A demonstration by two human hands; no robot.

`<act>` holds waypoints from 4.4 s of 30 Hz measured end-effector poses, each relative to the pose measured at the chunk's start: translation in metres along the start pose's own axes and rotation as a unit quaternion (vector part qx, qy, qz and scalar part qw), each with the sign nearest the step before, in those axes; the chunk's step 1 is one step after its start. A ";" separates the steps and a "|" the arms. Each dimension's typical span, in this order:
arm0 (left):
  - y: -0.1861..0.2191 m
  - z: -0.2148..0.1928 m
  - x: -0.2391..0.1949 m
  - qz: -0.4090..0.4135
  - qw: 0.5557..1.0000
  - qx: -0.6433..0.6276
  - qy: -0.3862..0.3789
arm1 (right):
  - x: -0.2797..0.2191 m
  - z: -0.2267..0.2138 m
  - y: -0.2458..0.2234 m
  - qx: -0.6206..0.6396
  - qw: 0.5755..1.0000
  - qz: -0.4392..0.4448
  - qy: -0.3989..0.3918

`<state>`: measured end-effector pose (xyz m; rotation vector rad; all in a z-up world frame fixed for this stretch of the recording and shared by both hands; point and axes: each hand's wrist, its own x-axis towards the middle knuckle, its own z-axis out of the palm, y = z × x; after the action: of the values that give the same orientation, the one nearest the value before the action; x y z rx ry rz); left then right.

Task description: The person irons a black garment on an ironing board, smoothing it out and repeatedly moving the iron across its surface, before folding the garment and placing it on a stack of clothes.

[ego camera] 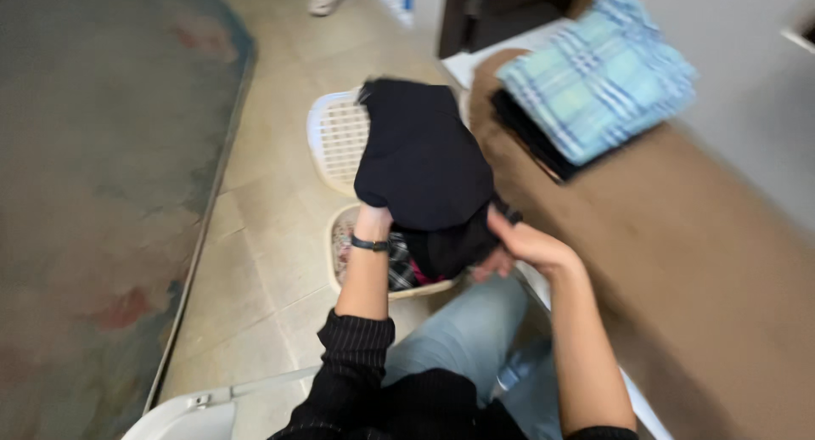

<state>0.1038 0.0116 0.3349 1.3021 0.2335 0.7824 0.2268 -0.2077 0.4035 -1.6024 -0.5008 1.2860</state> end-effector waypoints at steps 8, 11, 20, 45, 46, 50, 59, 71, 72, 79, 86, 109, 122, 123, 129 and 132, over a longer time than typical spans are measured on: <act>0.059 0.218 0.016 -0.027 0.901 0.294 -0.318 | -0.172 -0.106 -0.018 -0.325 0.891 -0.178 0.261; 0.014 0.290 0.029 -0.048 0.843 0.293 -0.448 | -0.184 -0.168 0.010 -0.182 0.899 -0.361 0.168; 0.052 0.434 0.043 -0.101 0.829 0.233 -0.499 | -0.249 -0.309 0.077 0.046 0.773 -0.419 0.473; 0.021 0.517 0.096 -0.193 0.893 -0.026 -0.406 | -0.264 -0.283 -0.001 -0.300 0.780 -0.303 0.458; 0.019 0.516 0.098 -0.111 0.916 -0.011 -0.386 | -0.262 -0.294 0.004 -0.358 0.747 -0.308 0.468; 0.044 0.495 0.107 0.143 0.921 0.011 -0.361 | -0.286 -0.301 -0.004 -0.331 0.719 -0.363 0.492; 0.086 0.440 0.141 0.323 0.905 0.074 -0.266 | -0.341 -0.336 0.019 -0.483 0.706 -0.075 0.513; 0.076 0.417 0.159 0.372 0.893 0.091 -0.238 | -0.357 -0.290 0.006 -0.336 0.788 -0.091 0.508; 0.081 0.413 0.161 0.375 0.892 0.089 -0.237 | -0.370 -0.281 -0.003 -0.338 0.786 -0.093 0.510; 0.122 0.402 0.140 0.354 0.885 0.088 -0.289 | -0.432 -0.269 -0.032 -0.285 0.794 -0.167 0.511; -0.055 0.394 0.140 0.112 0.892 0.309 -0.310 | -0.299 -0.367 0.052 -0.343 0.802 -0.091 0.481; -0.176 0.486 0.057 0.113 0.824 0.284 -0.477 | -0.176 -0.372 0.129 -0.491 0.694 -0.120 0.513; -0.183 0.486 0.052 0.188 0.791 0.295 -0.501 | -0.180 -0.354 0.127 -0.442 0.681 -0.190 0.552; -0.178 0.485 0.052 0.188 0.791 0.296 -0.502 | -0.182 -0.352 0.127 -0.440 0.682 -0.190 0.552; -0.139 0.476 0.060 0.203 0.823 0.220 -0.484 | -0.190 -0.334 0.127 -0.388 0.737 -0.179 0.524; -0.101 0.464 0.062 0.194 0.789 0.170 -0.558 | -0.195 -0.326 0.130 -0.233 0.869 -0.145 0.412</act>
<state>0.4519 -0.3131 0.3903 1.9830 -0.9163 0.1780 0.4199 -0.5590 0.3738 -2.1832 -0.4872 0.1711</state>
